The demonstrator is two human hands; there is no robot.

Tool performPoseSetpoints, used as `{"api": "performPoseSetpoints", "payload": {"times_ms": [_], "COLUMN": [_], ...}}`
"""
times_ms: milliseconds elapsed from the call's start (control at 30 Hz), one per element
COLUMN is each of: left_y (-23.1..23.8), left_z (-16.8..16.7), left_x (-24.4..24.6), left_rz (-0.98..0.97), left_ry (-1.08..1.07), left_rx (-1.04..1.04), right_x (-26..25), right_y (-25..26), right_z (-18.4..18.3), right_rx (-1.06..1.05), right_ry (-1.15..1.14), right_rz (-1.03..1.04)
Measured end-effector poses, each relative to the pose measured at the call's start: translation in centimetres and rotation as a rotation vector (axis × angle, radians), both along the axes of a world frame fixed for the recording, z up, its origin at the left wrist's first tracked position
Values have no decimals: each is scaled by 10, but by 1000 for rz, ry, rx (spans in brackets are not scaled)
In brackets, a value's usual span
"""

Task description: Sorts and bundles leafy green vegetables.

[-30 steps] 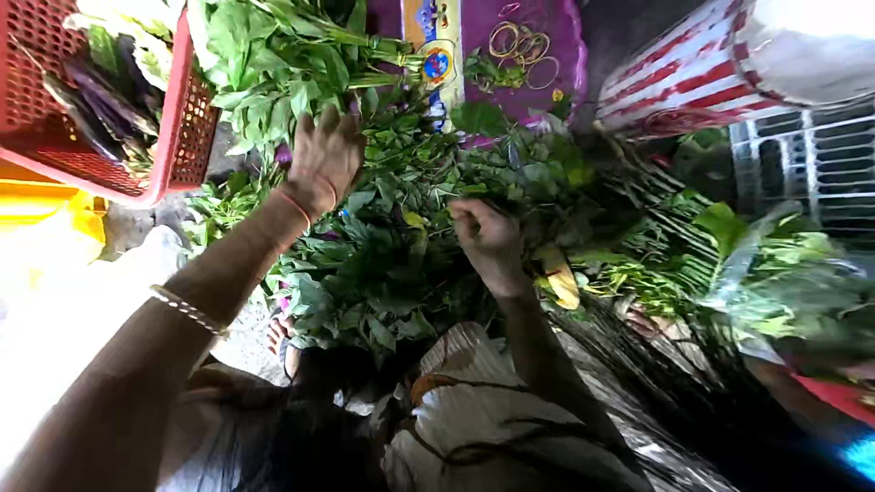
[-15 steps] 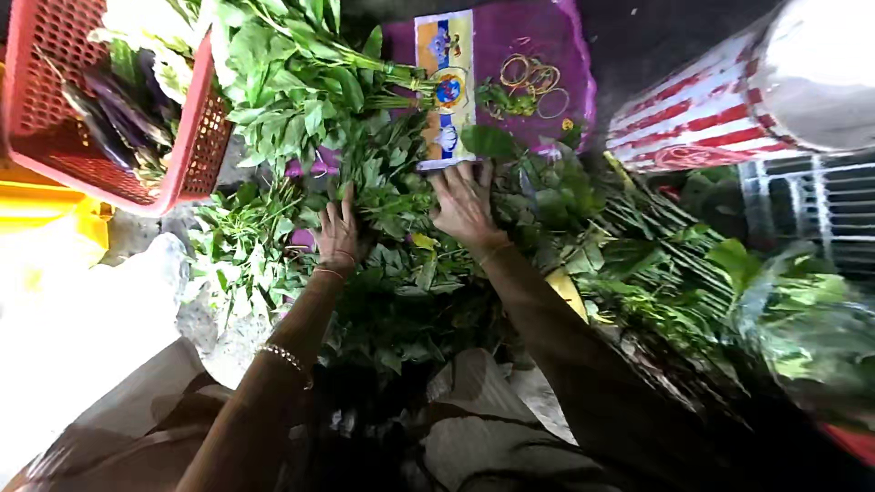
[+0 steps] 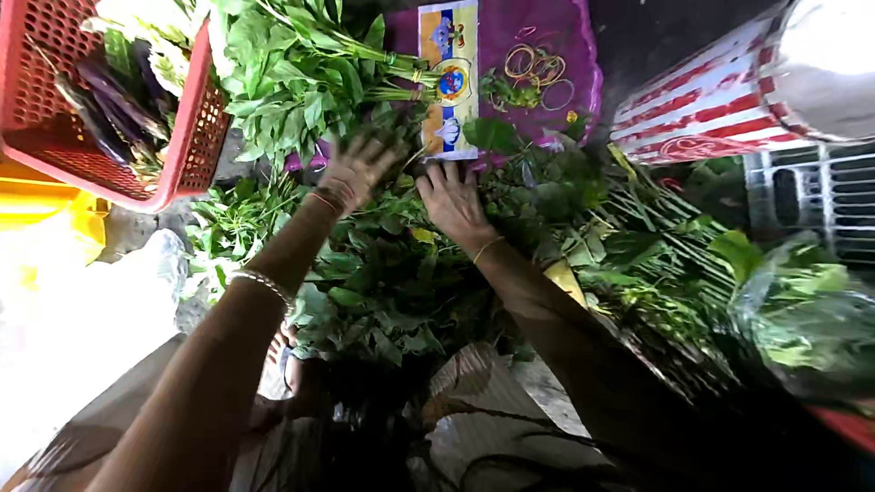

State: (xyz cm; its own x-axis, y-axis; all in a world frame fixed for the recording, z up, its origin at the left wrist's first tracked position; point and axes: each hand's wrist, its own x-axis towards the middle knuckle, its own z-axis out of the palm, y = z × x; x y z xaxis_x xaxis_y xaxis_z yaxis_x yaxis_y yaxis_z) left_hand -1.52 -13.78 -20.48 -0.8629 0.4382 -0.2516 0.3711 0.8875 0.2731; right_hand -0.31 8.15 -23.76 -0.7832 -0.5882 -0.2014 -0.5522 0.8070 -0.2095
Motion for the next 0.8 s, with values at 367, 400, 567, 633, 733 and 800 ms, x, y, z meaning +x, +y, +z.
{"api": "performPoseSetpoints", "payload": {"times_ms": [367, 400, 567, 633, 733, 800], "left_y": [-62, -56, -25, -14, 3, 2], "left_z": [1, 10, 33, 26, 11, 7], "left_x": [48, 45, 19, 1, -23, -26], "left_rz": [815, 849, 422, 80, -81, 6], "left_ry": [-358, -281, 256, 252, -1, -141], "left_rx": [-25, -40, -49, -4, -201, -344], "right_x": [12, 7, -4, -7, -9, 2], "right_y": [4, 0, -15, -20, -21, -23], "right_z": [0, 2, -6, -14, -9, -7], "right_rx": [-70, -68, -107, -112, -79, -95], "right_ry": [106, 87, 71, 93, 25, -5], "right_rz": [119, 146, 134, 109, 84, 47]}}
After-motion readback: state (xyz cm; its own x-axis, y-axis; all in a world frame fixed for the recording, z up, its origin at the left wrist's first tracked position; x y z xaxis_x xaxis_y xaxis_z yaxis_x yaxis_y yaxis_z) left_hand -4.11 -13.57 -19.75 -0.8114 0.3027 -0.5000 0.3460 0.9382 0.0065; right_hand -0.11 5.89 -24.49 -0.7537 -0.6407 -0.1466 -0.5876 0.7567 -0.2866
